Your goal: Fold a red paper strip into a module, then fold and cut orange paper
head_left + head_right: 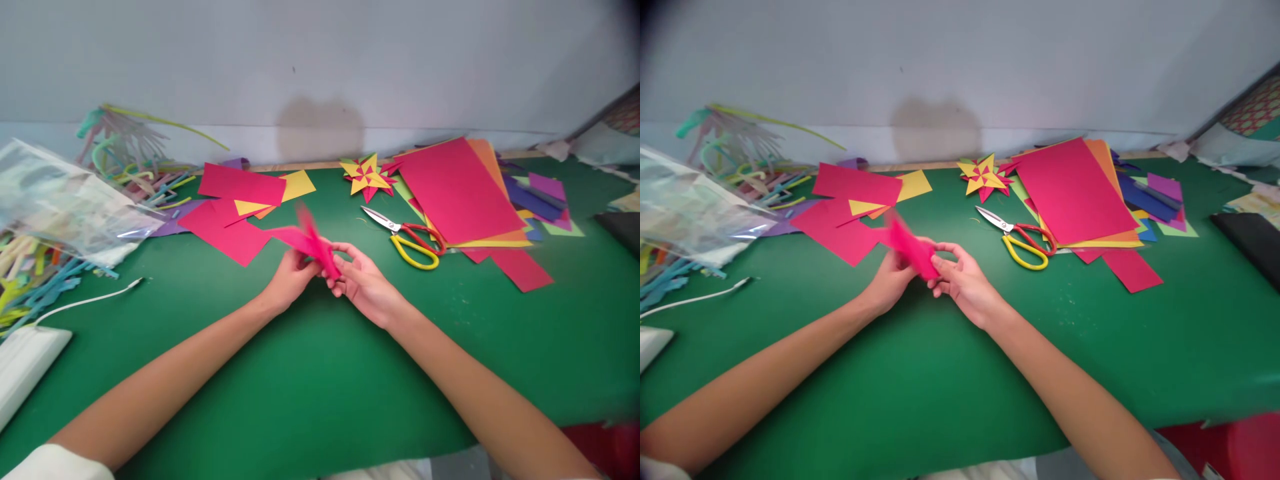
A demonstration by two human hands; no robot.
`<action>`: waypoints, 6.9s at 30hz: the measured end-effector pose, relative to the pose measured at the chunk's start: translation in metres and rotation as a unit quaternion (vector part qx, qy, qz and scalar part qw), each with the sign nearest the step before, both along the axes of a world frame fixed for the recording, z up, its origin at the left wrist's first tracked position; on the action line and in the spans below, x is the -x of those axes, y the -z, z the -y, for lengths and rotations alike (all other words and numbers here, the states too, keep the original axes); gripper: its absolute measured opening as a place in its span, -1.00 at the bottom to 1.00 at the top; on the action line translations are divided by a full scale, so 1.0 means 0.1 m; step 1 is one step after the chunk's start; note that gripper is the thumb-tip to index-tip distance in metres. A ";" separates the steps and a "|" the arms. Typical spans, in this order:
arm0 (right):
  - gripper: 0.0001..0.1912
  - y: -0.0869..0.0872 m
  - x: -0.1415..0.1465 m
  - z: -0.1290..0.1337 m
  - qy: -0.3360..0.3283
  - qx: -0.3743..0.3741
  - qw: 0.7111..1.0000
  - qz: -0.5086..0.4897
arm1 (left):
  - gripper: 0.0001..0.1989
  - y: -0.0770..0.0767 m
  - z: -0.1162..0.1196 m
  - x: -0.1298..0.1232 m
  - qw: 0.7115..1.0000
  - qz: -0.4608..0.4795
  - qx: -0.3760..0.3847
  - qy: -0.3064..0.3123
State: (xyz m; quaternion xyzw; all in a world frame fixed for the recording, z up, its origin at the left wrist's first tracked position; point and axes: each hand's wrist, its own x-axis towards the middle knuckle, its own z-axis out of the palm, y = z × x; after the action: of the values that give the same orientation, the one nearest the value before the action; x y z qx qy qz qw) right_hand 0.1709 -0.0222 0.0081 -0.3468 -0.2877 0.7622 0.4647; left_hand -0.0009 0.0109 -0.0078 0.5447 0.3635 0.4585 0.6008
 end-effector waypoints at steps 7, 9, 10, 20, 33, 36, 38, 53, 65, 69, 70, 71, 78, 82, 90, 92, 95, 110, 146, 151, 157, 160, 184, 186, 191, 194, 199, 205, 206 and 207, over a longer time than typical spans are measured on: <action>-0.63 0.04 0.00 -0.03 0.104 -0.038 0.991 0.071 | -0.74 0.04 0.00 -0.02 1.000 0.011 0.012 -0.014; -0.66 0.06 -0.01 -0.04 0.136 -0.046 0.986 0.082 | -0.75 0.02 0.00 0.00 1.000 0.008 0.003 0.016; -0.67 0.06 -0.02 -0.05 0.147 -0.050 0.984 0.084 | -0.74 0.00 0.01 0.00 1.000 0.006 -0.005 0.029; -0.71 0.02 0.04 -0.01 0.124 -0.086 0.980 0.128 | -0.72 0.00 0.01 -0.01 0.999 -0.033 -0.008 -0.042; -0.52 0.04 0.01 -0.02 -0.007 0.063 0.996 -0.061 | -0.71 0.03 -0.03 0.04 0.999 0.028 0.015 0.005; -0.69 0.05 0.03 -0.01 0.014 0.039 0.997 -0.063 | -0.70 0.04 -0.04 0.03 0.999 0.023 0.020 0.030; -0.64 0.06 0.04 -0.01 0.033 0.031 0.998 -0.053 | -0.63 0.03 -0.03 0.01 0.999 0.018 0.017 0.026; -0.69 0.06 0.04 0.00 0.134 -0.058 0.982 0.117 | -0.74 -0.03 0.00 0.03 0.999 -0.032 -0.030 0.009; -0.73 0.09 0.01 -0.04 0.134 -0.142 0.963 0.185 | -0.72 -0.08 0.02 0.02 0.997 -0.072 -0.033 -0.018; -0.78 0.09 0.00 -0.04 0.128 -0.139 0.965 0.184 | -0.80 -0.07 -0.08 0.10 0.994 -0.045 -0.069 -0.077; -0.78 0.09 -0.01 -0.05 0.127 -0.130 0.968 0.174 | -0.80 -0.08 -0.13 0.13 0.992 -0.032 -0.089 -0.084; -0.78 0.08 -0.02 -0.06 0.122 -0.120 0.972 0.161 | -0.69 -0.09 -0.18 0.17 0.990 -0.029 -0.116 -0.079; -0.91 0.00 -0.17 -0.12 0.030 -0.097 0.989 0.107 | -0.70 -0.26 -0.40 0.46 0.789 -0.312 -0.523 -0.075; -0.91 0.01 -0.22 -0.14 0.015 -0.122 0.983 0.133 | -0.64 -0.33 -0.38 0.51 0.669 -0.347 -0.657 -0.031; -0.66 0.09 -0.23 -0.20 0.093 -0.169 0.954 0.231 | -0.63 -0.43 -0.25 0.45 0.702 -0.349 -0.613 0.102; -0.65 0.11 -0.23 -0.20 0.080 -0.185 0.947 0.251 | -0.62 -0.47 -0.25 0.45 0.692 -0.371 -0.606 0.129; -0.68 0.14 -0.22 -0.19 0.061 -0.213 0.933 0.285 | -0.68 -0.53 -0.26 0.46 0.660 -0.409 -0.609 0.158; -0.83 0.13 -0.13 -0.08 0.018 -0.271 0.892 0.361 | -0.72 -0.65 -0.31 0.49 0.807 -0.355 -0.436 0.183; -0.73 0.06 -0.10 -0.08 0.055 -0.164 0.955 0.240 | -0.54 -0.27 -0.05 0.10 0.989 -0.111 0.060 0.078; -0.65 0.05 -0.12 -0.09 0.054 -0.146 0.959 0.238 | -0.61 -0.25 -0.05 0.09 0.993 -0.114 0.013 0.009; -0.62 0.00 -0.14 -0.10 0.017 -0.137 0.961 0.240 | -0.57 -0.37 -0.09 0.18 0.989 -0.129 -0.030 0.063; -0.64 -0.04 -0.17 -0.11 -0.002 -0.162 0.955 0.249 | -0.70 -0.44 -0.12 0.22 0.982 -0.143 -0.020 0.124; -0.67 0.04 -0.08 -0.07 -0.033 -0.184 0.965 0.184 | -0.77 -0.27 0.07 0.06 0.975 -0.183 -0.104 -0.068; -0.68 0.04 -0.08 -0.07 -0.033 -0.183 0.966 0.180 | -0.77 -0.25 0.09 0.05 0.975 -0.180 -0.107 -0.080; -0.68 0.03 -0.06 -0.05 -0.021 -0.174 0.969 0.175 | -0.77 -0.21 0.13 0.02 0.978 -0.158 -0.098 -0.096; -0.68 0.04 -0.03 -0.03 -0.010 -0.170 0.968 0.184 | -0.78 -0.20 0.17 0.00 0.976 -0.161 -0.101 -0.106; -0.69 0.06 0.01 0.00 0.003 -0.162 0.968 0.190 | -0.79 -0.19 0.21 -0.03 0.980 -0.132 -0.089 -0.117; -0.71 0.06 -0.05 -0.05 0.069 -0.151 0.969 0.186 | -0.75 -0.17 0.22 -0.03 0.995 -0.055 -0.006 -0.081; -0.72 0.05 -0.06 -0.07 0.083 -0.151 0.968 0.184 | -0.71 -0.16 0.22 -0.03 0.996 -0.062 0.000 -0.064; -0.73 0.05 -0.08 -0.08 0.094 -0.151 0.967 0.184 | -0.67 -0.15 0.22 -0.03 0.996 -0.076 0.004 -0.041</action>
State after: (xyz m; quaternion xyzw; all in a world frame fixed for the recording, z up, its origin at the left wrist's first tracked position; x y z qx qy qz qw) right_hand 0.1790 -0.0137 0.0027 -0.4321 -0.4462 0.5858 0.5206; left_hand 0.0018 -0.0107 0.0071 0.5605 0.4319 0.4385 0.5541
